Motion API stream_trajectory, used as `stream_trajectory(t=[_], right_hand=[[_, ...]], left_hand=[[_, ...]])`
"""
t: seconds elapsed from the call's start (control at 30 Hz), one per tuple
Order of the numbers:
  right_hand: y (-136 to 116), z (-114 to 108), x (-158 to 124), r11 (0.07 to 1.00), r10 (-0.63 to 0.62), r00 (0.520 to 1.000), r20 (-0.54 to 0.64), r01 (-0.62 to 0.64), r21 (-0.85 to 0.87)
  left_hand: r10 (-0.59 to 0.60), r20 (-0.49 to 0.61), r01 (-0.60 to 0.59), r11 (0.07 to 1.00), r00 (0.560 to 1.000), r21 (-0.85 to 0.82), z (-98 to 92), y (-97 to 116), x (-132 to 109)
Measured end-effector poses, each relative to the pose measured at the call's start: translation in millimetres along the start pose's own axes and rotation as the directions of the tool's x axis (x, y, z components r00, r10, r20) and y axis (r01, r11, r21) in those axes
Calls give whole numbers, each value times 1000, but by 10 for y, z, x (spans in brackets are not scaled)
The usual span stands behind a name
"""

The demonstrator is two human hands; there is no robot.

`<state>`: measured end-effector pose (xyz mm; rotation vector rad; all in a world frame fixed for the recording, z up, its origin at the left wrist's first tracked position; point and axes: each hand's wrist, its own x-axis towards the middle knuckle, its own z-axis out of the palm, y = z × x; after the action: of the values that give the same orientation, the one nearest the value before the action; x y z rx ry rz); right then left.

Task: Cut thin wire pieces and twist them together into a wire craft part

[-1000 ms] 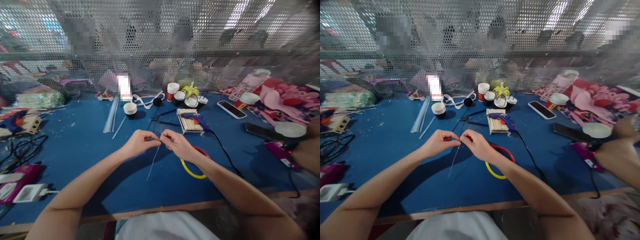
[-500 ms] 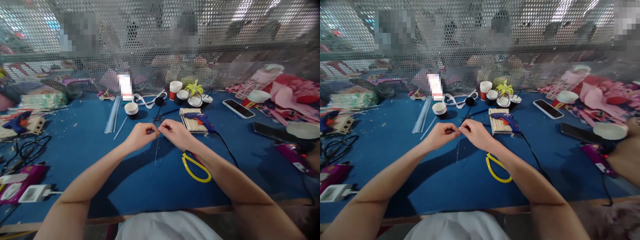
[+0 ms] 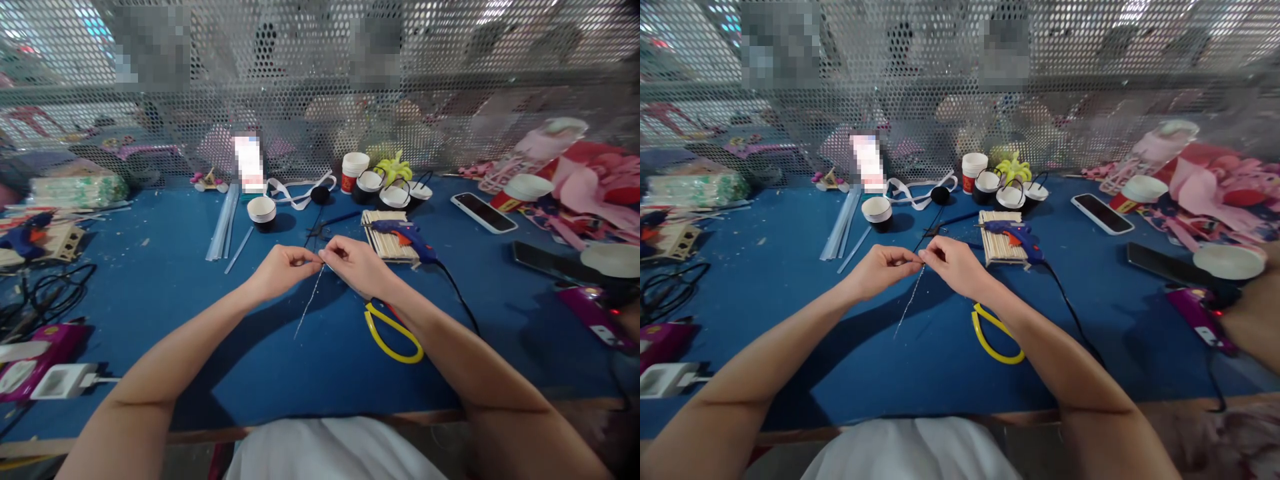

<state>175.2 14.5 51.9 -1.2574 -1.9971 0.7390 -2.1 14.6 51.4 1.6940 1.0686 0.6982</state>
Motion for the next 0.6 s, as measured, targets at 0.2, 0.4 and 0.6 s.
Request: stream_trajectory(t=[0.2, 0.4, 0.6], right_hand=[[-24, 32, -41, 999, -27, 999, -26, 26, -35], [-59, -48, -29, 963, 39, 995, 94, -63, 262], [-64, -103, -19, 912, 18, 977, 212, -103, 396]], left_hand=[[4, -54, -3, 1000, 999, 12, 33, -21, -3], [-116, 37, 122, 946, 993, -299, 39, -25, 8], [-169, 182, 240, 826, 969, -510, 31, -16, 6]])
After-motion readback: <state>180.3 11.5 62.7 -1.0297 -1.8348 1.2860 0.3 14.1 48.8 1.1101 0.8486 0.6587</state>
